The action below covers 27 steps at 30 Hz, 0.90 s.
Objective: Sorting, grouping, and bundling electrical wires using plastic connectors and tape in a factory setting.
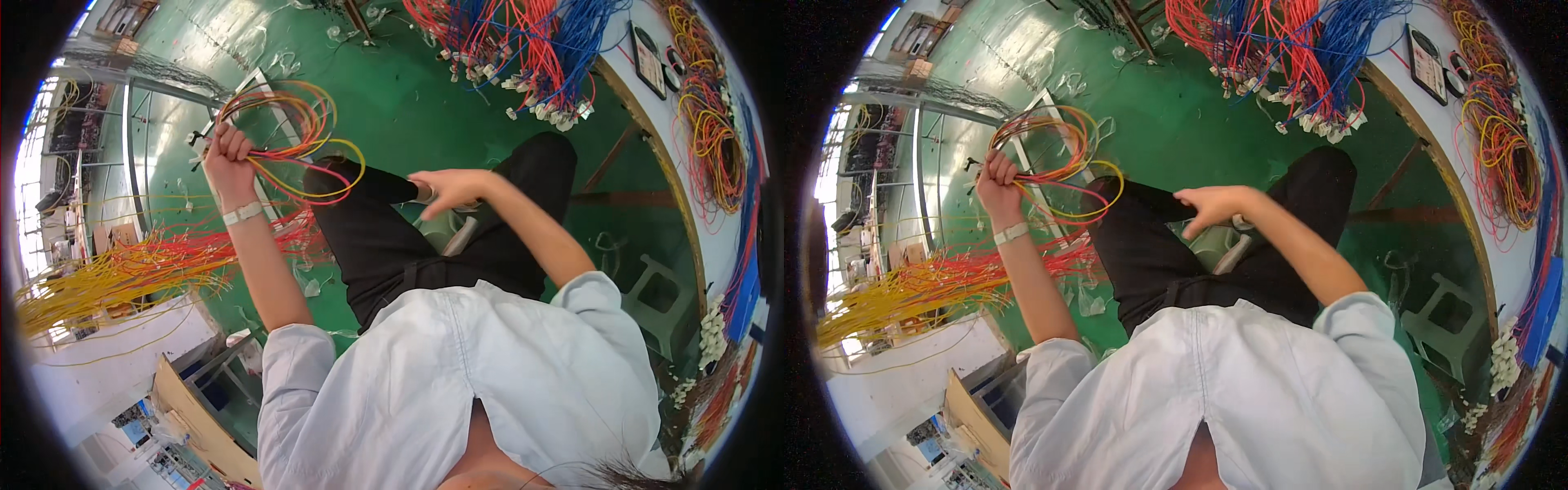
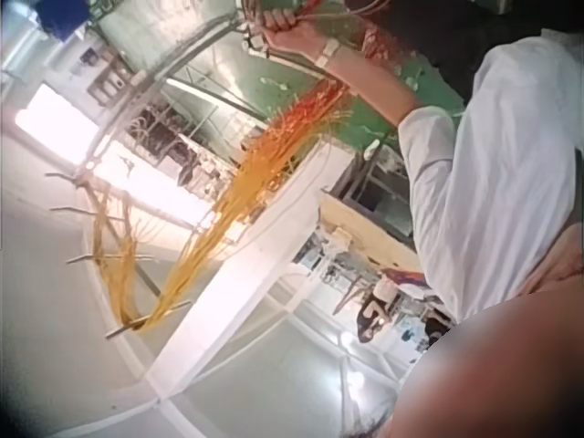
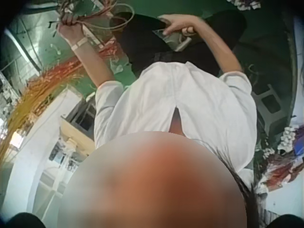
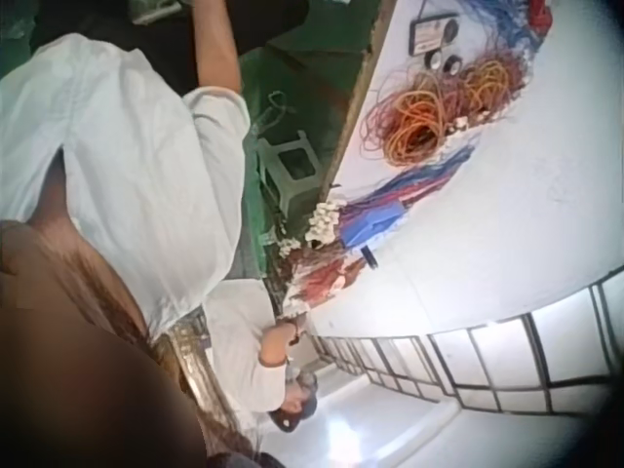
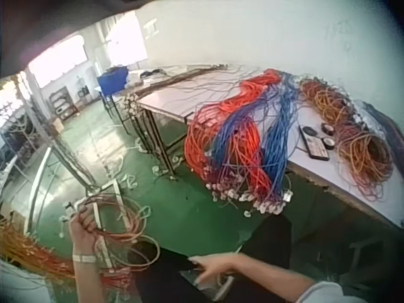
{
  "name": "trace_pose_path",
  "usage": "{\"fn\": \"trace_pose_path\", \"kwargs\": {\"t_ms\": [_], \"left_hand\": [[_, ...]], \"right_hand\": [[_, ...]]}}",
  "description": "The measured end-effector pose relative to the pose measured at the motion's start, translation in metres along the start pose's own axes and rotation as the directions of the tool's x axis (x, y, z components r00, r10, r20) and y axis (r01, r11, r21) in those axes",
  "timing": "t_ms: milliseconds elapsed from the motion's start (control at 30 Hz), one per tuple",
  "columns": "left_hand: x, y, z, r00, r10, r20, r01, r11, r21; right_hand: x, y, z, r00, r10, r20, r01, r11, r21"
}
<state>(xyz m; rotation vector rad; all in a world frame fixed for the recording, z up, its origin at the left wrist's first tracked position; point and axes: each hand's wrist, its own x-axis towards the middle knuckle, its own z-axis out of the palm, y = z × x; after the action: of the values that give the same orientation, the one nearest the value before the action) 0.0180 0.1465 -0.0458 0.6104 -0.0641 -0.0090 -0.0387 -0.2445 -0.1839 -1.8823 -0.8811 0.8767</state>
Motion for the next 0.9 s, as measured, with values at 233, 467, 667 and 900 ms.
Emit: {"fn": "trace_pose_path", "kwargs": {"t_ms": [233, 467, 667, 900], "left_hand": [[0.012, -0.040, 0.029, 0.991, -0.011, 0.135, 0.053, 0.949, -0.312], [0.004, -0.065, 0.056, 0.998, -0.061, 0.031, 0.068, 0.863, -0.501], [0.005, -0.087, 0.062, 1.000, -0.019, -0.008, 0.015, 0.941, -0.338], [0.003, -0.110, 0.072, 0.942, 0.284, -0.178, -0.252, 0.950, 0.183]], "right_hand": [[0.060, -0.009, 0.049, 0.945, -0.004, -0.326, 0.165, 0.867, 0.470], [0.043, -0.076, 0.016, 0.665, -0.114, -0.738, 0.250, 0.965, 0.076], [0.039, -0.078, 0.015, 0.721, 0.007, -0.693, 0.302, 0.897, 0.323], [0.010, -0.111, -0.002, 0.698, 0.064, -0.713, 0.263, 0.903, 0.339]]}}
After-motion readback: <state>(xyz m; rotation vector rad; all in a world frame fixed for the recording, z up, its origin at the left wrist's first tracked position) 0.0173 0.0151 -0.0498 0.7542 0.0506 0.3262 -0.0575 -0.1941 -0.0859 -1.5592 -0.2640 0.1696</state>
